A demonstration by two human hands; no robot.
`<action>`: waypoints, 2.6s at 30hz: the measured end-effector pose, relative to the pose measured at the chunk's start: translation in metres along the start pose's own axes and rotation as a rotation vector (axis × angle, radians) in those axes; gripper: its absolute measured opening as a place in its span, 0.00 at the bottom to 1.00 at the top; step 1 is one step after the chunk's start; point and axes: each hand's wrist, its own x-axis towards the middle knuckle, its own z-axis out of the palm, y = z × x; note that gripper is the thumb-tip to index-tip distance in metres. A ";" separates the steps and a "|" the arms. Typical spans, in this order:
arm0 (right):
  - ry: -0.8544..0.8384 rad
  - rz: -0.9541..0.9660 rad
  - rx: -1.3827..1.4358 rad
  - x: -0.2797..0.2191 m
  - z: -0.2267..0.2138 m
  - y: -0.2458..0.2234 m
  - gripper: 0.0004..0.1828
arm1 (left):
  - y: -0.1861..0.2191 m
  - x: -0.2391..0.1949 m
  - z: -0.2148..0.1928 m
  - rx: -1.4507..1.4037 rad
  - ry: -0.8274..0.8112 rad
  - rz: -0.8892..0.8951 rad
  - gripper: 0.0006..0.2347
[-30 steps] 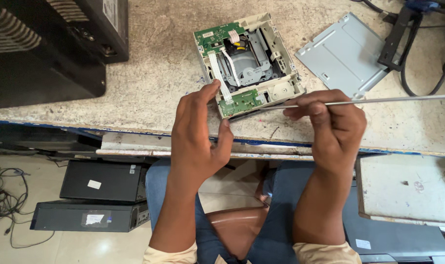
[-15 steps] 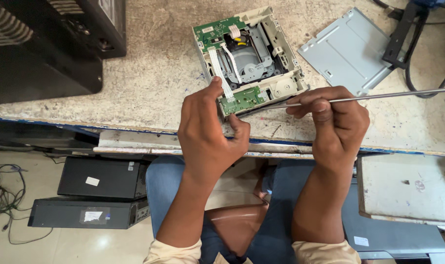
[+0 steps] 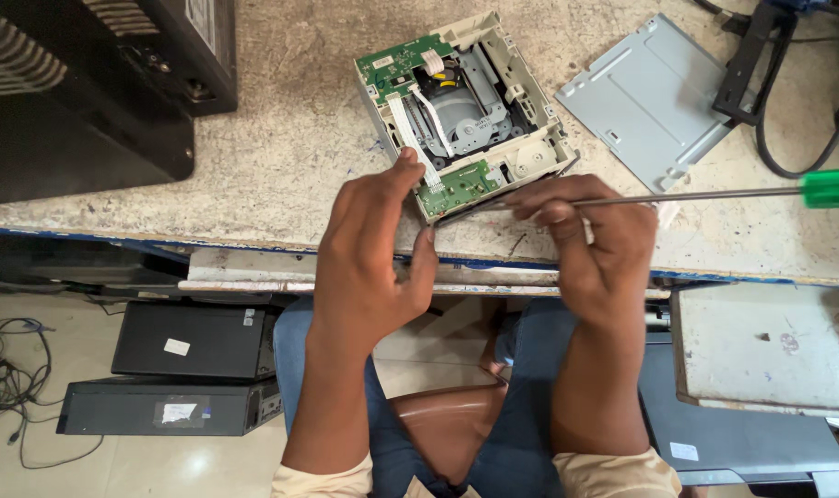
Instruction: The person disassembles a computer optical drive using a screwdriver, removes the metal casing, and manipulates the internal circuit board and lens mechanism. They then reassemble the drive by placing the casing back and securing it with screws.
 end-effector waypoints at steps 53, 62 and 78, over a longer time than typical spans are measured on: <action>-0.146 0.017 0.286 0.044 0.005 0.043 0.21 | -0.034 0.051 0.005 0.272 -0.116 0.384 0.25; -0.109 0.070 0.360 0.049 0.008 0.050 0.21 | -0.039 0.048 0.011 0.266 -0.271 0.260 0.22; -0.176 0.109 0.287 0.068 0.016 0.039 0.17 | -0.037 0.055 0.009 0.229 -0.332 0.267 0.21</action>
